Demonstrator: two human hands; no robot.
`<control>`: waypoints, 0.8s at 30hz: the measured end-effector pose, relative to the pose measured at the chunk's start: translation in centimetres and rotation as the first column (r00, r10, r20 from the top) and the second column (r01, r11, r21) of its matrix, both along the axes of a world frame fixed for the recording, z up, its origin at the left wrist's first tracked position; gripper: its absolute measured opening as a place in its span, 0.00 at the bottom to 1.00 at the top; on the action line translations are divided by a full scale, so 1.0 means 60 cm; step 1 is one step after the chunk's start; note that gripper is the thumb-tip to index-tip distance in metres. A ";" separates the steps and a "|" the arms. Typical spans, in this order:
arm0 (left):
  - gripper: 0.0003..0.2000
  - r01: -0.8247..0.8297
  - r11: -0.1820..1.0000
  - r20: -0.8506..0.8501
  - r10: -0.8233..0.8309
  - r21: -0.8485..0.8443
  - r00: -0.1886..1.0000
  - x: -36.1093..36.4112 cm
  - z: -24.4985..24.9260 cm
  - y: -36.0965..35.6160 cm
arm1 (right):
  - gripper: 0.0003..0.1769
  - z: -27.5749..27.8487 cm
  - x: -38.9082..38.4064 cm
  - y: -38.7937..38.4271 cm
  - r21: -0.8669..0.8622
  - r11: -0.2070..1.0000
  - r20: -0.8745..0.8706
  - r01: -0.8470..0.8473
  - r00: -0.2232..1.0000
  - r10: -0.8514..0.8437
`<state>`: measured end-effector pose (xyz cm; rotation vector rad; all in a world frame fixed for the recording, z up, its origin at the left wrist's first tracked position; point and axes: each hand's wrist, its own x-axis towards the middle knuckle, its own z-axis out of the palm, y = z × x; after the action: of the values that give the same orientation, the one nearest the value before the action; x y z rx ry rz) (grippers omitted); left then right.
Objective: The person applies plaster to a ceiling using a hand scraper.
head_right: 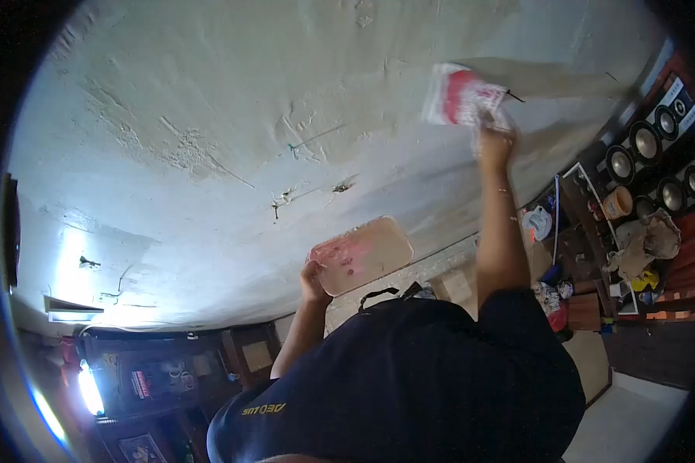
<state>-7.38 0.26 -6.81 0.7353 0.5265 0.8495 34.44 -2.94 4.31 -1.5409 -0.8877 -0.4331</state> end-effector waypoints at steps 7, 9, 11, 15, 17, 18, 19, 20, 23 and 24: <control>0.27 -0.053 0.998 -0.066 0.049 -0.046 0.997 0.003 0.000 -0.004 | 0.14 0.001 -0.046 -0.033 0.425 0.779 -0.300 -0.461 0.740 0.601; 0.27 0.034 0.999 -0.060 -0.037 -0.041 0.998 0.008 0.014 -0.006 | 0.14 0.035 -0.131 0.005 0.245 0.784 -0.287 -0.571 0.729 0.621; 0.29 0.056 0.998 -0.066 -0.058 -0.033 0.996 0.011 0.015 -0.006 | 0.10 0.044 -0.171 0.057 0.132 0.802 -0.151 -0.582 0.788 0.597; 0.31 0.055 0.998 -0.024 -0.055 -0.005 0.998 0.003 -0.001 -0.005 | 0.11 0.045 -0.083 0.061 0.082 0.929 -0.234 -0.360 0.899 0.369; 0.32 0.052 0.998 -0.002 -0.052 0.041 0.999 0.000 0.000 -0.003 | 0.13 0.027 -0.004 0.022 0.355 0.877 -0.341 -0.324 0.828 0.445; 0.32 0.035 0.999 -0.013 -0.035 0.033 0.999 -0.002 0.000 -0.004 | 0.14 0.005 0.045 -0.004 0.413 0.848 -0.355 -0.333 0.798 0.487; 0.32 0.020 1.000 -0.024 -0.020 0.024 1.000 -0.003 -0.001 -0.006 | 0.15 -0.016 0.084 -0.026 0.468 0.817 -0.368 -0.336 0.767 0.526; 0.32 0.019 1.000 -0.021 -0.019 0.022 1.000 -0.005 -0.002 -0.008 | 0.16 -0.023 0.101 -0.046 0.466 0.831 -0.395 -0.303 0.769 0.502; 0.35 0.055 0.998 -0.040 -0.055 0.006 0.998 0.004 -0.002 -0.006 | 0.17 -0.017 0.057 -0.055 0.531 0.765 -0.409 -0.364 0.681 0.608; 0.35 0.032 0.999 -0.046 -0.032 0.007 0.998 0.010 -0.002 -0.009 | 0.16 -0.009 0.015 -0.029 0.554 0.705 -0.369 -0.444 0.627 0.685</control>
<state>-6.80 -0.30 -6.90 0.7694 0.5508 0.8065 35.32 -4.67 3.76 -0.8176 -0.7114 0.3013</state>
